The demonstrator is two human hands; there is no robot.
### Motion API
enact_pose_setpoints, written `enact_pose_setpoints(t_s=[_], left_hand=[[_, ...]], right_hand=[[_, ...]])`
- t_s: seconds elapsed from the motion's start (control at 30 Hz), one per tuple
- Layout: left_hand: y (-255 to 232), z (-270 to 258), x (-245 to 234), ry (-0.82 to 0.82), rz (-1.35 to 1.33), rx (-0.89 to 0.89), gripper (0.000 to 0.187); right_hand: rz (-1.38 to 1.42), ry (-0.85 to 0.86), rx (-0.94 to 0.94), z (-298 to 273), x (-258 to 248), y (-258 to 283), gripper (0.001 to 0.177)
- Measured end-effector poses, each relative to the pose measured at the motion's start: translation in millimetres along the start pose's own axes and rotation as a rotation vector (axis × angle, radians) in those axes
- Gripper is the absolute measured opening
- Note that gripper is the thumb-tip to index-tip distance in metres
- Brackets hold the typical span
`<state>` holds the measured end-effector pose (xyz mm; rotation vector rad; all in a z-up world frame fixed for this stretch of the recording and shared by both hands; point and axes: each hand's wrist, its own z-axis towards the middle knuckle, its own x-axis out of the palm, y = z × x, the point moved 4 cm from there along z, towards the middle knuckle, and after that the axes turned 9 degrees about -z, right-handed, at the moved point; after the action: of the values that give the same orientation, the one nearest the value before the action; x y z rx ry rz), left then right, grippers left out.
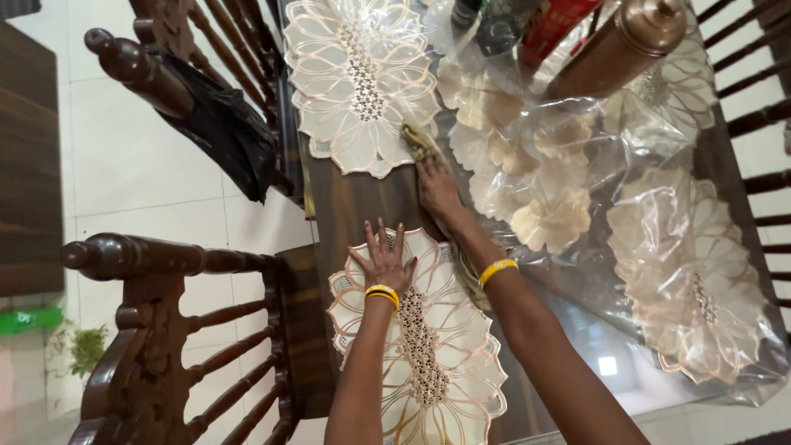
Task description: The person wipes a dining table covered with a transparent plastic sheet using a cloth. They move a fruit basket and a thermos to clean underneath them, then return the items to their original positions. The person continues wiping the table surface and the decorative placemats.
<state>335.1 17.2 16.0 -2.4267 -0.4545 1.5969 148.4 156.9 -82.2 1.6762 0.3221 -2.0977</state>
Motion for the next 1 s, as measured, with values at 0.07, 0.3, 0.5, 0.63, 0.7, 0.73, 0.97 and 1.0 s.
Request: enact_pose_setpoints(t_s=[0.07,0.3,0.5,0.63,0.7,0.73,0.97,1.0], left_hand=[[2.6,1.7,0.0,0.004,0.003,0.000,0.086],[1.8,-4.8,3.5,-0.063,0.001,0.021,0.084],[2.4,-5.6,3.2,-0.091,-0.007,0.024,0.084],[3.3,-0.1,6.8,-0.149,0.016,0.046,0.083],[4.2,4.9,8.0,-0.101,0.027,0.026,0.085],[4.1,0.6,11.6,-0.066,0.031,0.015,0.086],[1.5,0.1,3.5,-0.072,0.023,0.014,0.083],[1.4,-1.0,3.0,-0.066,0.024,0.014,0.083]], right_hand=[[-0.011,0.035,0.004,8.1,1.1,-2.5,0.057],[0.029,-0.053,0.098,-109.4,-52.9,3.9,0.061],[0.111,0.198,0.278,-54.8,-27.8,-7.1,0.074],[0.040,0.041,0.064,13.1,-11.0,-19.7,0.074],[0.077,0.017,0.018,21.9,-12.7,-18.1,0.078],[0.098,0.016,0.000,15.8,-17.6,-14.0,0.080],[-0.024,0.106,0.071,-77.1,-54.9,14.2,0.068],[-0.067,0.106,0.033,-93.3,-53.5,16.4,0.067]])
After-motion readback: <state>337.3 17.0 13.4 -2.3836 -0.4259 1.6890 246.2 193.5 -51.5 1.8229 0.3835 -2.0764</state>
